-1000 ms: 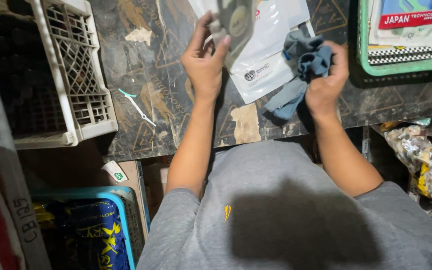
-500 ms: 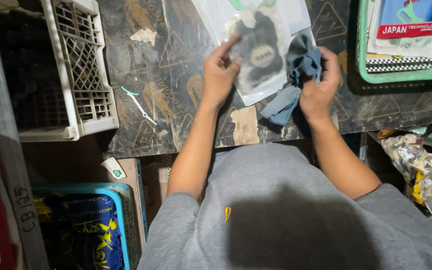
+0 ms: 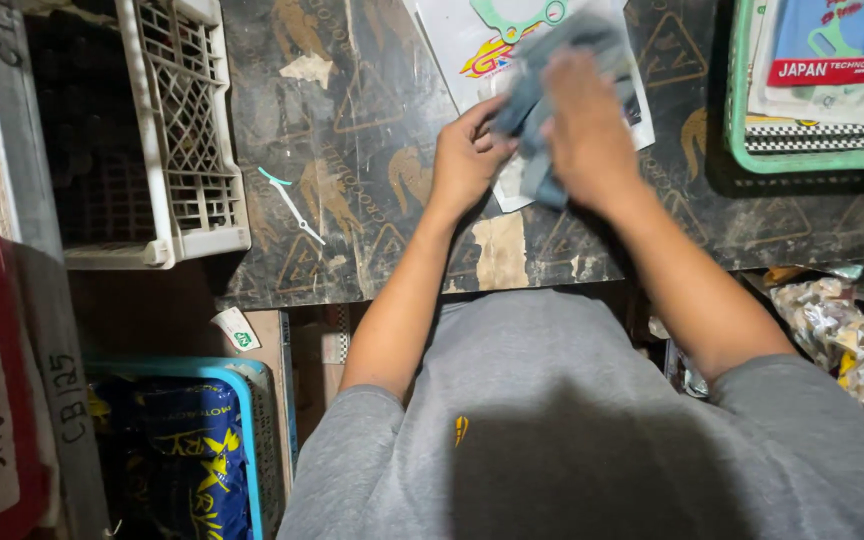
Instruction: Cleaning and sorting through various motorcycle engine gaskets and parts packaging on a workbench.
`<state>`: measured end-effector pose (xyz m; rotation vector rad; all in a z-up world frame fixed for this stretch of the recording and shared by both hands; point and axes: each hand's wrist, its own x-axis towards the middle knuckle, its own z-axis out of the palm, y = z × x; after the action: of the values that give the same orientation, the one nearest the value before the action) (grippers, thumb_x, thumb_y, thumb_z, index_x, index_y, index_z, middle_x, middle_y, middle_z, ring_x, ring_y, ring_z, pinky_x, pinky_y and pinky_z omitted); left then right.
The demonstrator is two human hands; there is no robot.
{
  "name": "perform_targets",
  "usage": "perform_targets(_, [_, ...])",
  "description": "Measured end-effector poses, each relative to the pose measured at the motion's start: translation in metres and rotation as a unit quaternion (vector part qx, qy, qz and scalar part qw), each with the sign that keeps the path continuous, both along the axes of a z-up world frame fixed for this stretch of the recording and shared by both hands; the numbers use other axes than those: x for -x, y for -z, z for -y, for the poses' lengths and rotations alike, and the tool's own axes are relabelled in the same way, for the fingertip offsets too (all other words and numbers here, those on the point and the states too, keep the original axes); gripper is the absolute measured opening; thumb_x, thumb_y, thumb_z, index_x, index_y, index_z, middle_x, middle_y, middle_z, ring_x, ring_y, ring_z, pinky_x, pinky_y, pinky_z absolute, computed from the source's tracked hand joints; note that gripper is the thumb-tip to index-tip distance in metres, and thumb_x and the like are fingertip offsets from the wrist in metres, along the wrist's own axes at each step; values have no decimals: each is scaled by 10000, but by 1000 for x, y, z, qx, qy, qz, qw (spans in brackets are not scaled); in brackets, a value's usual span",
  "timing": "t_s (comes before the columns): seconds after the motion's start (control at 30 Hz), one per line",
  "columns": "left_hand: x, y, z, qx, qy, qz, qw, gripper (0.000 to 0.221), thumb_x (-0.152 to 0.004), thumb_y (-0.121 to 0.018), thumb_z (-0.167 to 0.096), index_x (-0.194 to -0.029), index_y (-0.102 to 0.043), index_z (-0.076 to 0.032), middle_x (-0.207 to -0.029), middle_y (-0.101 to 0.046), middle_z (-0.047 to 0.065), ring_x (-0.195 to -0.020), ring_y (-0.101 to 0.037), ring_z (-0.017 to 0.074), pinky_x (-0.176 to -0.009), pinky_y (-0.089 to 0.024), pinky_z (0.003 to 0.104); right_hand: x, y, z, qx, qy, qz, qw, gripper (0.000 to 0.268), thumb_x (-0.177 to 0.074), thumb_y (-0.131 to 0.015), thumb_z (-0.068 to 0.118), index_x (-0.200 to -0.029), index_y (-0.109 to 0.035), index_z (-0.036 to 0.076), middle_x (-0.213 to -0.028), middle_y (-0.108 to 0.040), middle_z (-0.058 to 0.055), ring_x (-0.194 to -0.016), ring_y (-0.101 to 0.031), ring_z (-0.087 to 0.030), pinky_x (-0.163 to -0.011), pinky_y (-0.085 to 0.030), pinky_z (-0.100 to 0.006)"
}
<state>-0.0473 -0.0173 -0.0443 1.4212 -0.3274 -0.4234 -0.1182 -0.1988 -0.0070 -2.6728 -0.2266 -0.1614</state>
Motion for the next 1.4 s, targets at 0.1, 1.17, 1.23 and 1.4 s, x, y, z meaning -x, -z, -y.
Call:
perform_targets(0.1, [-1,-13,2,52,28,-44,997,717,-787,-635,244,-1444,-532,-25,-1359,-667,212,-1120,-691,215,-897,-585,252,-8,-5,0,-7,132,67,989,553,-1047,-588,56,-1543,-402,-102,-1631,-338,-263,-1521,-266,-439,-1239,-240,-547])
perform_targets(1.17, [7,-14,-2,-41,23,-10,999,880,-808,-708,187,-1571,-392,-117,-1168,-743,82,-868,-641,97,-770,-547,210,-9,-31,-16,-113,-11,102,988,522,-873,-531,-57,-1392,-584,-57,-1481,-562,-263,-1408,-486,-438,-1199,-323,-526])
perform_targets(1.23, [7,-20,-1,-32,20,-9,999,858,-817,-699,182,-1565,-376,-87,-1259,-711,169,-973,-689,150,-840,-580,226,-15,-24,-9,-97,42,110,988,496,-895,-527,-53,-1388,-561,-101,-1493,-534,-295,-1420,-433,-485,-1191,-288,-582])
perform_targets(1.4, [2,-3,-2,-122,-26,110,986,772,-692,-680,60,-1445,-513,21,-1313,-715,169,-1084,-694,197,-941,-542,262,-3,-18,-24,-59,-32,100,993,589,-915,-606,-42,-1487,-472,-68,-1595,-452,-199,-1505,-374,-406,-1256,-266,-550])
